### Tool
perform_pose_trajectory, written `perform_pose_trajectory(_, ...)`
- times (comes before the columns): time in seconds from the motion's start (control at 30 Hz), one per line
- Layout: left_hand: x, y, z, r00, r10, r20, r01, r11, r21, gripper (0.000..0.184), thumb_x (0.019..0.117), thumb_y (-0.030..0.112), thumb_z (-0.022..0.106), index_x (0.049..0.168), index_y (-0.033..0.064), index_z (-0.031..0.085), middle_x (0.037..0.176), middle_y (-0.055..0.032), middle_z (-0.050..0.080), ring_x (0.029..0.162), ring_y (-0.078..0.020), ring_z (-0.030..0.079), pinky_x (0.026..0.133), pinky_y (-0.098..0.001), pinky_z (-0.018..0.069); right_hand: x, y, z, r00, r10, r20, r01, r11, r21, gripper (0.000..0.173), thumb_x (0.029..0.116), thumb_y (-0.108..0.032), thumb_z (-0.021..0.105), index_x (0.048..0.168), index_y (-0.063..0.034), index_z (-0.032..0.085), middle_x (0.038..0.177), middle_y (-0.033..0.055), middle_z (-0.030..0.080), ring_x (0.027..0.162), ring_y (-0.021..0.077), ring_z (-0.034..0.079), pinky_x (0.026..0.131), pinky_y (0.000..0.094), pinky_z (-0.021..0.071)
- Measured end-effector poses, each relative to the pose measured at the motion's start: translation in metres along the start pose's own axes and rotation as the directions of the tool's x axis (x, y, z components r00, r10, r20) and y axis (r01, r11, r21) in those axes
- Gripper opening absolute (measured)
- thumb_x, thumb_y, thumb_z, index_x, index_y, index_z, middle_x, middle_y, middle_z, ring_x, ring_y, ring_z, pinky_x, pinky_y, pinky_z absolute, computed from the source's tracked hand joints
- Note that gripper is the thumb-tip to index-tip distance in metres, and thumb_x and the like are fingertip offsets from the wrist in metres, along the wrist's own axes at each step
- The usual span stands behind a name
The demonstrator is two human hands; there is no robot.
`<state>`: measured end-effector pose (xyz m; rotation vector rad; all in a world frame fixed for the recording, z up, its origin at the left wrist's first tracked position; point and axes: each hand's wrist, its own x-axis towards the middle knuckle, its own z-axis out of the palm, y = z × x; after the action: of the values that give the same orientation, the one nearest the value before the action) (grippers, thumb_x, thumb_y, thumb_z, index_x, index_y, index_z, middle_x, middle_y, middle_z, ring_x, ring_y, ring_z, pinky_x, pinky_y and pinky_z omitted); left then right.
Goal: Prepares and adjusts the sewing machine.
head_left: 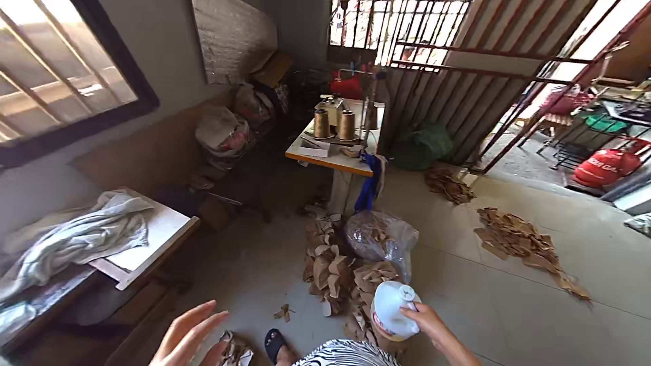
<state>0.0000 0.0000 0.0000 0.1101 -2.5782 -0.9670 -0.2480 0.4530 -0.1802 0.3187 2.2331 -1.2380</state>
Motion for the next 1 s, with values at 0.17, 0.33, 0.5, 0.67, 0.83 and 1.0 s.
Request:
perform_pose_trajectory(0.17, 0.046, -0.109, -0.015, 0.979, -0.191, 0.072, 0.197, 0.977, -0.081, 0.026, 0.0928, 0.004, 0.068, 0.117, -0.0054, 0.072, 0.123, -0.0263, 0.067, 0.117, -0.0356, 0.066, 0.102, -0.0464, 0.0531, 0.038, -0.155, 0.084, 0.999, -0.039, 0.019, 0.038, 0.999, 0.034, 0.024, 0.0998, -0.019, 0.066, 0.111, 0.0026, 0.065, 0.084, 0.0057, 0.060, 0.061, 0.0072, 0.046, 0.057, 0.0255, 0.0407)
perform_pose_trajectory(0.33, 0.151, -0.169, 0.016, 0.989, -0.083, 0.126, 0.109, 0.969, -0.220, 0.023, 0.0968, 0.014, 0.061, 0.109, 0.0003, 0.075, 0.104, -0.0123, 0.073, 0.095, -0.0184, 0.072, 0.088, -0.0339, 0.0601, 0.076, -0.294, 0.165, 0.968, -0.200, 0.149, 0.171, 0.967, 0.187, 0.017, 0.1005, -0.015, 0.063, 0.107, 0.0004, 0.065, 0.077, -0.0007, 0.059, 0.054, 0.0018, 0.045, 0.052, 0.0193, 0.0398)
perform_pose_trajectory(0.5, 0.297, -0.220, 0.068, 0.943, -0.087, 0.323, 0.184, 0.940, -0.286, 0.036, 0.1009, 0.018, 0.061, 0.132, -0.0007, 0.065, 0.122, -0.0188, 0.068, 0.100, -0.0237, 0.071, 0.089, -0.0368, 0.0593, 0.138, -0.419, 0.248, 0.885, -0.330, 0.327, 0.234, 0.925, 0.301, 0.017, 0.0985, -0.016, 0.065, 0.108, -0.0019, 0.064, 0.074, -0.0031, 0.058, 0.056, 0.0023, 0.048, 0.056, 0.0203, 0.0434)
perform_pose_trajectory(0.67, 0.426, -0.274, 0.082, 0.957, -0.153, 0.246, 0.185, 0.976, -0.111, 0.035, 0.0992, 0.019, 0.065, 0.124, -0.0065, 0.068, 0.113, -0.0246, 0.071, 0.083, -0.0324, 0.071, 0.079, -0.0489, 0.0590, 0.213, -0.532, 0.314, 0.772, -0.408, 0.487, 0.232, 0.895, 0.382, 0.021, 0.0996, -0.017, 0.063, 0.113, -0.0013, 0.063, 0.078, -0.0027, 0.055, 0.061, 0.0030, 0.047, 0.060, 0.0217, 0.0437)
perform_pose_trajectory(0.83, 0.532, -0.330, 0.069, 0.983, -0.178, 0.041, 0.179, 0.983, -0.028, 0.026, 0.0964, 0.012, 0.065, 0.101, -0.0124, 0.071, 0.077, -0.0230, 0.068, 0.062, -0.0312, 0.063, 0.066, -0.0510, 0.0548, 0.300, -0.650, 0.350, 0.619, -0.424, 0.661, 0.308, 0.905, 0.293, 0.027, 0.1005, -0.022, 0.063, 0.117, -0.0003, 0.061, 0.089, 0.0036, 0.056, 0.070, 0.0080, 0.047, 0.066, 0.0275, 0.0432)
perform_pose_trajectory(1.0, 0.660, -0.393, 0.056, 0.966, -0.247, 0.074, 0.254, 0.961, -0.112, 0.030, 0.1037, 0.012, 0.055, 0.114, -0.0133, 0.067, 0.103, -0.0274, 0.072, 0.089, -0.0344, 0.072, 0.085, -0.0533, 0.0559, 0.378, -0.739, 0.300, 0.468, -0.680, 0.564, 0.804, 0.592, 0.048, 0.040, 0.1034, -0.016, 0.059, 0.135, 0.0090, 0.058, 0.128, 0.0291, 0.063, 0.122, 0.0370, 0.061, 0.108, 0.0481, 0.0449)
